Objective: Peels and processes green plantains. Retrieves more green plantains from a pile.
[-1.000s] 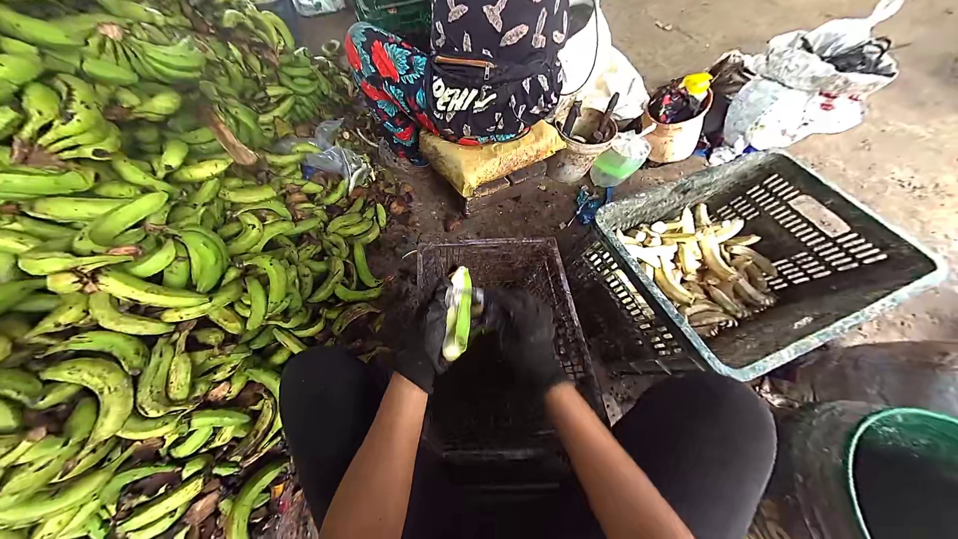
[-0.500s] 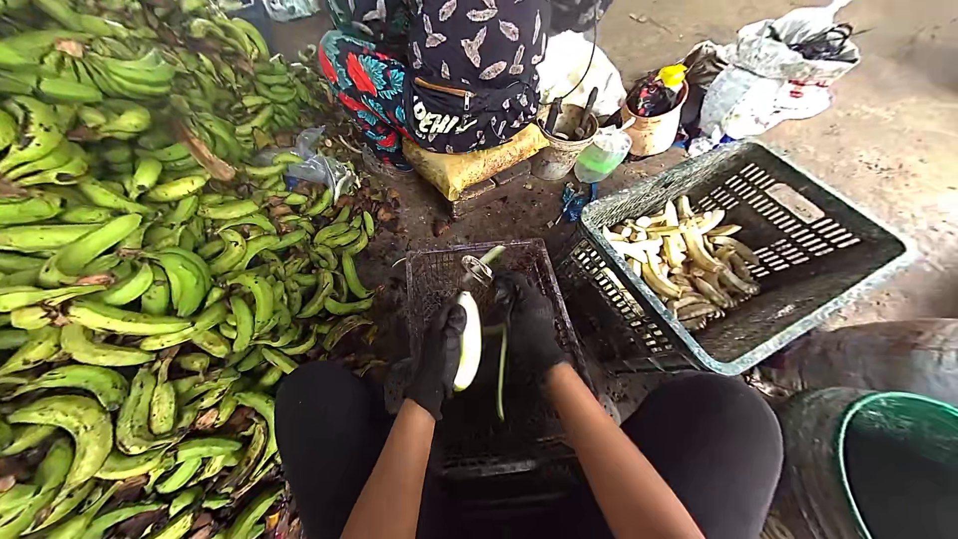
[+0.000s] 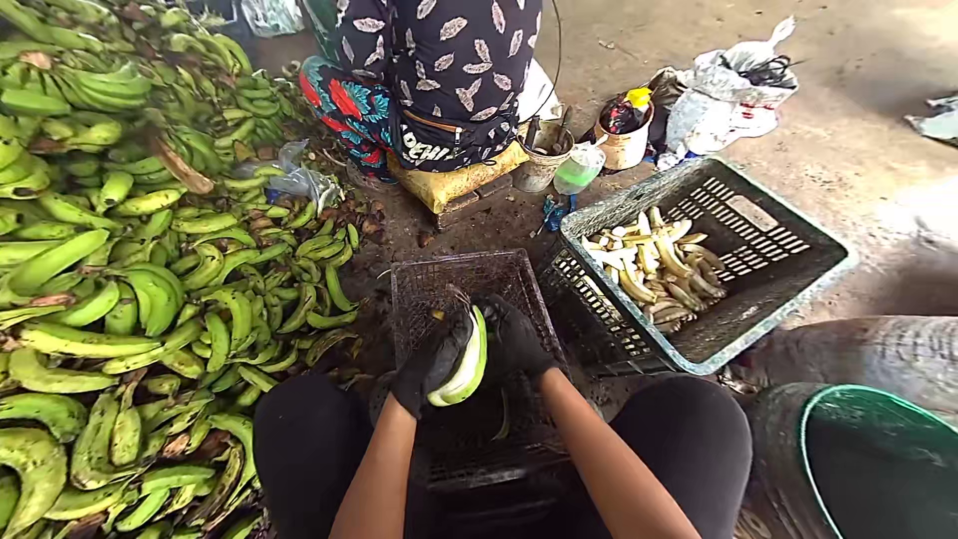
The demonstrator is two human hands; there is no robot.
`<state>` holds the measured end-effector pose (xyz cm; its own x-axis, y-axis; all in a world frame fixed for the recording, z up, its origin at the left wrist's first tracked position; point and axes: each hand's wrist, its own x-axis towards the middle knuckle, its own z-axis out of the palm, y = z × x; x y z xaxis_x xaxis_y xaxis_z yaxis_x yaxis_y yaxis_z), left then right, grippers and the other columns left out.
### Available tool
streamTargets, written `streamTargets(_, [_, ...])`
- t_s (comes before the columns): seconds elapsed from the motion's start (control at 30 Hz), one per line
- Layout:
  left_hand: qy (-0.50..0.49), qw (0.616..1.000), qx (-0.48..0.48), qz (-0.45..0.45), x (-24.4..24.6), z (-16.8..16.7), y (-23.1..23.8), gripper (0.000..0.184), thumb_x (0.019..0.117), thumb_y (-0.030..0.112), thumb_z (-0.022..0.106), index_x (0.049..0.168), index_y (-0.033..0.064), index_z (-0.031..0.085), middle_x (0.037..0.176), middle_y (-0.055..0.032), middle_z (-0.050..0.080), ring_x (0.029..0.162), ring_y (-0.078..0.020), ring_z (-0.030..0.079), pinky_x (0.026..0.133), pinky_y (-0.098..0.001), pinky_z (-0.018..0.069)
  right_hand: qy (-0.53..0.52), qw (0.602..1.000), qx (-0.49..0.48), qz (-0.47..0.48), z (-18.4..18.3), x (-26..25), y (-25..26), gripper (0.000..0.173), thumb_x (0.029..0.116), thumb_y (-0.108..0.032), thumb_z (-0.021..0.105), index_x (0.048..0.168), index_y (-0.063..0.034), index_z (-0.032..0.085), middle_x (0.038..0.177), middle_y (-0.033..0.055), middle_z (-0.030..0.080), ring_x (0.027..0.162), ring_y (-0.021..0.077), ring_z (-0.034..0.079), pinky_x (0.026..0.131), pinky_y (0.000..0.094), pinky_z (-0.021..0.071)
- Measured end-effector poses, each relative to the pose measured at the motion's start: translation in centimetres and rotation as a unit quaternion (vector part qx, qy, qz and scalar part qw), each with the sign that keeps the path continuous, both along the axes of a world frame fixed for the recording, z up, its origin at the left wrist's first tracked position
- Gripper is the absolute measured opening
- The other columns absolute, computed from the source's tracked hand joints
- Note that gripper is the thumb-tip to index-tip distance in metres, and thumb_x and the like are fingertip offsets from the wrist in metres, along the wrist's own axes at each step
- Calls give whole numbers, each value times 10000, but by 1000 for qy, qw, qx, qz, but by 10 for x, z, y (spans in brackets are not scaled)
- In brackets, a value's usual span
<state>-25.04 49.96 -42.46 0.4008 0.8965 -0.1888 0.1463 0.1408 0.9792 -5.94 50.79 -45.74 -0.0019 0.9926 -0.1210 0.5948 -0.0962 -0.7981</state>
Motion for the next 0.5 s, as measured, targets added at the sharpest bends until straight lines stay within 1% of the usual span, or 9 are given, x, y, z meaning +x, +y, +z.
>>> streamTargets(0.07, [-93,991,-50,85,4,-4,1,465,1099,225,296,1466,-34,416,1274,-132,599,1112,-92,591,989,-277,495,43,998,50,-23,-6,-4,-9,437,1071,-278,390,1365,-30,596,1239,150,677,1158,229,641,1034,441,494])
streamTargets(0.1, [-159,969,-93,162,6,-4,7,453,1120,248,262,1450,-9,436,1200,-126,619,1026,-122,618,915,-302,528,31,996,81,-32,-6,-13,-20,444,1060,-267,404,1373,-19,599,1247,177,676,1156,272,651,1022,470,504])
streamTargets(0.17, [-314,875,-174,324,14,0,18,466,1127,363,215,1123,41,553,800,-79,637,652,-147,639,584,-300,571,-31,988,146,-47,-8,-41,-58,445,1027,-305,455,1342,-62,655,1199,209,691,1097,376,669,942,582,517])
streamTargets(0.2, [-378,822,-214,367,14,6,23,488,1117,418,206,1007,66,526,701,-62,596,565,-151,608,515,-296,550,-52,977,197,-57,-13,-53,-72,434,1013,-317,467,1299,-81,693,1134,211,698,1037,407,672,889,614,514])
streamTargets(0.23, [-403,798,-236,381,12,9,25,496,1113,430,204,962,69,509,662,-59,573,534,-156,592,493,-296,537,-70,966,240,-68,-16,-60,-78,417,990,-316,491,1259,-99,725,1089,211,702,995,427,672,861,630,508])
streamTargets(0.3, [-365,831,-257,332,10,14,19,499,1117,357,210,884,53,530,606,-55,586,487,-140,593,450,-268,519,-95,965,237,-56,-8,-59,-73,379,957,-225,542,1262,-93,724,1111,242,697,1023,482,656,884,673,487])
streamTargets(0.37, [-300,887,-221,272,7,14,8,381,1123,249,275,982,53,570,685,-25,588,559,-90,593,513,-226,524,-116,969,216,-40,6,-52,-59,376,943,-140,555,1278,-110,723,1097,250,706,995,489,669,861,673,487])
streamTargets(0.43, [-252,919,-173,250,4,14,7,324,1116,198,315,1074,39,594,744,-9,598,606,-53,594,550,-192,523,-138,959,246,-33,11,-48,-51,383,934,-187,534,1254,-152,742,1062,213,722,941,450,691,816,642,514])
streamTargets(0.5, [-219,939,-157,215,0,17,6,343,1121,189,293,1132,19,591,785,-11,609,650,-52,604,597,-195,532,-133,972,191,-21,19,-46,-45,387,953,-170,534,1291,-132,718,1108,237,711,984,461,686,856,644,507])
